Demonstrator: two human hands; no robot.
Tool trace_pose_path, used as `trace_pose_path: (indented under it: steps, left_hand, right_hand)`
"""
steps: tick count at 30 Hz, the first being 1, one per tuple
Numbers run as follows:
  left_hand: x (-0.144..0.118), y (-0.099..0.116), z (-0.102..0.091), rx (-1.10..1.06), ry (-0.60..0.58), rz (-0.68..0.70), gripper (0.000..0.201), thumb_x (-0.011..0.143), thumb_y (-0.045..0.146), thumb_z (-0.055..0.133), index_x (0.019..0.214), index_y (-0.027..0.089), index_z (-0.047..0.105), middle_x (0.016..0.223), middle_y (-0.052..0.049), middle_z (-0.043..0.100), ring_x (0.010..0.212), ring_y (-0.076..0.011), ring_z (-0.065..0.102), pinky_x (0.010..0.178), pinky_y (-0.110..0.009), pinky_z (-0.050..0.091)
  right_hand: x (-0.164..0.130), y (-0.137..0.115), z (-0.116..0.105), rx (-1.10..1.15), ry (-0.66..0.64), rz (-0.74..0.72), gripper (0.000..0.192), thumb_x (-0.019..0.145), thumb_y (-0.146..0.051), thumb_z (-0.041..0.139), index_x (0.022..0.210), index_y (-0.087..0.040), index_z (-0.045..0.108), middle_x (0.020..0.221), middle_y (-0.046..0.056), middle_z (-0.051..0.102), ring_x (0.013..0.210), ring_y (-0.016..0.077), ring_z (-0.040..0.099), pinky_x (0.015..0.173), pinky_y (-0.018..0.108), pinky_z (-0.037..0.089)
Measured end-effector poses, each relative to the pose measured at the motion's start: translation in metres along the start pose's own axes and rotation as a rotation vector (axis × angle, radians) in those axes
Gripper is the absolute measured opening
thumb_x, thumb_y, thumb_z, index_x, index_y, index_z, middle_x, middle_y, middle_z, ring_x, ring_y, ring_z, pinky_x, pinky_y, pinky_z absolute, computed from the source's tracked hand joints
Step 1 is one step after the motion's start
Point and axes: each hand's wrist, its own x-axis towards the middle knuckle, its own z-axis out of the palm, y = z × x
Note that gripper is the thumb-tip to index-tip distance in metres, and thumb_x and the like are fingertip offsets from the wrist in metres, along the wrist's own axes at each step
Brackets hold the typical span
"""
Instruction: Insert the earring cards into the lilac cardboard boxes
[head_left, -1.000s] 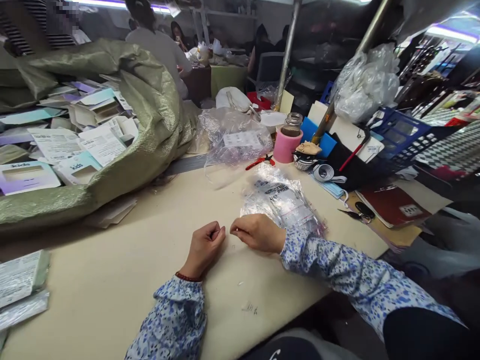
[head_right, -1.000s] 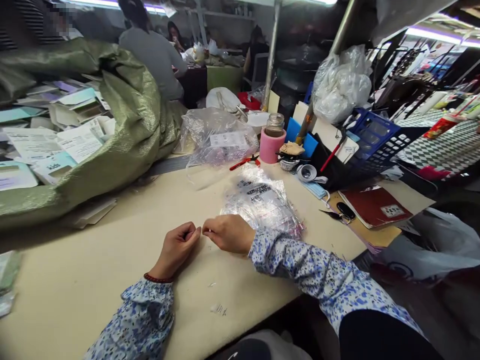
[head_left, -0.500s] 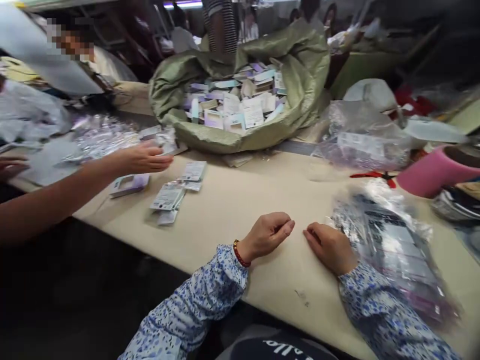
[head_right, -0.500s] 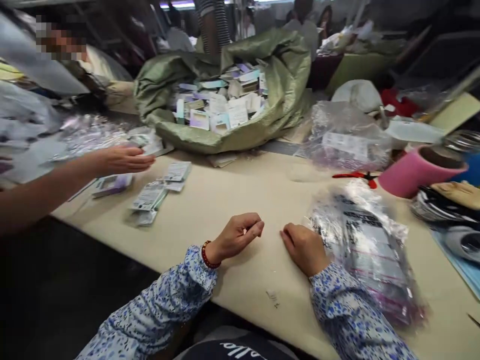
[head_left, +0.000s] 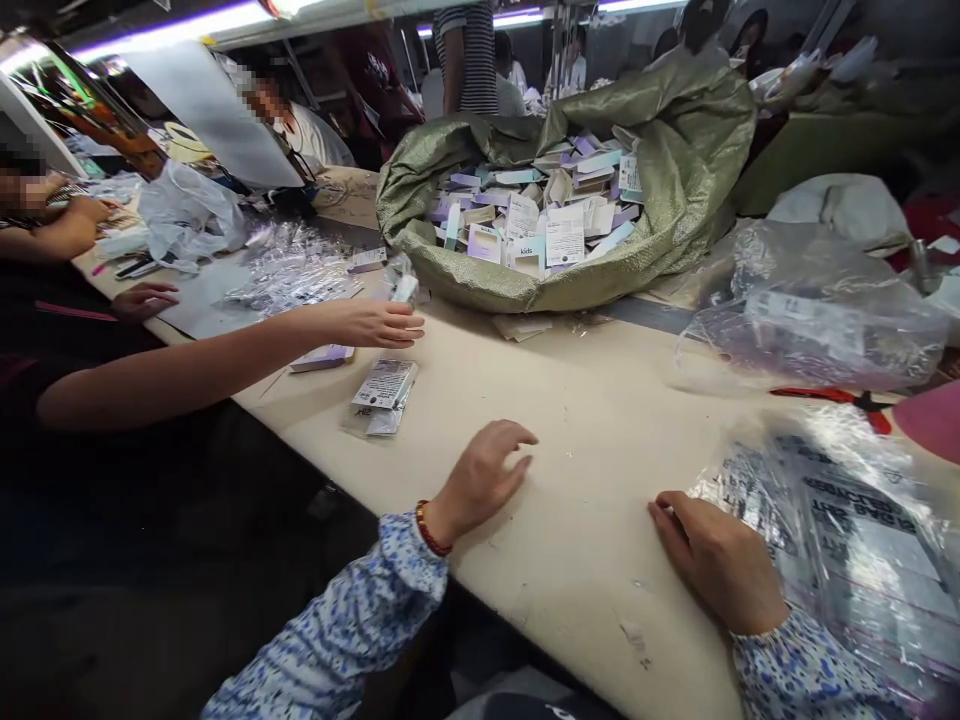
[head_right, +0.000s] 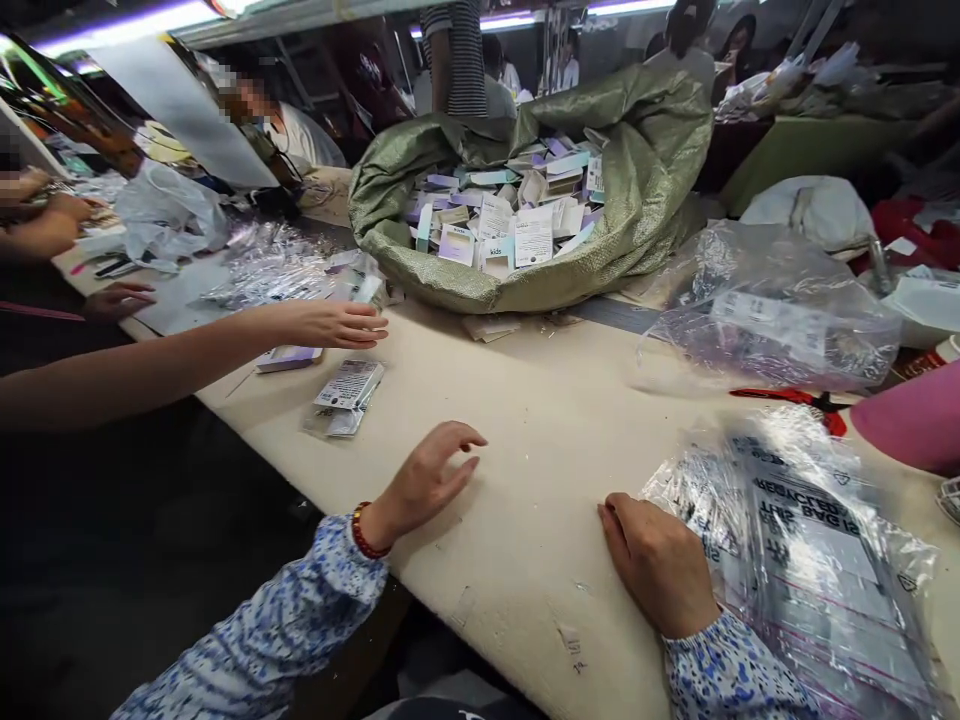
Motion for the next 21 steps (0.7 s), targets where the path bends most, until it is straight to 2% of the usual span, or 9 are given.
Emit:
trace_pose_path:
  steps: [3,5,7,9,11,13,17,19,21]
  left_hand:
    - [-0.021,-0.030,-0.038,0.319,0.241,-0.157,0.017,0.089,0.017,0.060,0.104,0.020,0.065,0.109,-0.009,0.069,0.107,-0.0264,0.060,0.097,-0.043,0.045]
    - [-0.037,-0.046,-0.057,0.473,0.385,-0.281,0.011,0.089,0.020,0.060,0.097,0.018,0.066,0.101,-0.009,0.069,0.097,-0.0271,0.060,0.092,-0.045,0.046]
    - [-0.047,-0.051,-0.064,0.427,0.321,-0.341,0.010,0.091,0.022,0.057,0.092,0.018,0.066,0.086,-0.006,0.067,0.076,-0.0218,0.058,0.077,-0.039,0.049]
    - [-0.042,-0.047,-0.059,0.302,0.155,-0.282,0.011,0.092,0.023,0.056,0.093,0.019,0.066,0.082,-0.004,0.066,0.071,-0.0191,0.058,0.072,-0.035,0.049]
    - [-0.020,-0.039,-0.046,0.212,0.043,-0.164,0.011,0.092,0.023,0.059,0.098,0.020,0.067,0.093,-0.004,0.068,0.084,-0.0203,0.061,0.082,-0.036,0.050]
    - [0.018,-0.034,-0.029,0.111,0.088,-0.142,0.015,0.090,0.020,0.060,0.104,0.021,0.066,0.101,-0.006,0.067,0.092,-0.0216,0.061,0.089,-0.038,0.049]
    - [0.111,-0.052,-0.005,-0.276,0.439,-0.456,0.041,0.064,0.008,0.081,0.099,0.019,0.064,0.115,-0.009,0.063,0.119,-0.0264,0.055,0.107,-0.040,0.044]
    - [0.149,-0.069,0.000,-0.337,0.495,-0.559,0.043,0.065,0.014,0.085,0.101,0.016,0.061,0.113,-0.011,0.063,0.120,-0.0270,0.055,0.105,-0.041,0.046]
    - [0.175,-0.085,0.002,-0.419,0.533,-0.681,0.034,0.079,0.027,0.079,0.105,0.015,0.060,0.105,-0.010,0.065,0.107,-0.0233,0.062,0.094,-0.038,0.053]
  right_hand:
    - [0.000,0.000,-0.001,0.013,0.007,-0.010,0.032,0.104,-0.036,0.045,0.083,-0.020,0.064,0.063,0.001,0.062,0.055,0.0172,0.063,0.056,0.031,0.038]
    - [-0.001,0.000,-0.001,0.031,0.022,-0.013,0.032,0.104,-0.036,0.045,0.085,-0.019,0.065,0.065,0.001,0.063,0.056,0.0168,0.063,0.056,0.031,0.037]
    - [-0.002,0.000,0.000,0.044,0.039,-0.016,0.031,0.104,-0.035,0.046,0.086,-0.018,0.065,0.068,0.002,0.065,0.057,0.0165,0.063,0.056,0.030,0.037]
    - [-0.002,0.000,0.001,0.052,0.049,-0.019,0.030,0.103,-0.034,0.047,0.087,-0.017,0.066,0.070,0.003,0.066,0.058,0.0163,0.063,0.057,0.030,0.036]
    - [-0.001,-0.001,0.003,0.060,0.049,-0.018,0.030,0.103,-0.033,0.048,0.086,-0.017,0.066,0.070,0.003,0.066,0.057,0.0163,0.063,0.057,0.030,0.036]
    - [-0.001,-0.001,0.003,0.080,0.040,-0.008,0.029,0.103,-0.032,0.048,0.086,-0.018,0.066,0.069,0.002,0.066,0.057,0.0161,0.063,0.057,0.030,0.036]
    - [-0.001,0.000,0.003,0.136,0.019,0.008,0.028,0.103,-0.030,0.048,0.085,-0.018,0.066,0.070,0.002,0.066,0.060,0.0162,0.064,0.060,0.030,0.037]
    - [-0.001,0.000,0.002,0.158,0.014,0.009,0.028,0.103,-0.028,0.048,0.084,-0.018,0.066,0.070,0.002,0.066,0.062,0.0165,0.064,0.061,0.030,0.037]
    - [-0.001,0.000,0.001,0.180,0.013,0.012,0.028,0.103,-0.027,0.047,0.083,-0.018,0.066,0.069,0.002,0.066,0.061,0.0165,0.064,0.061,0.030,0.037]
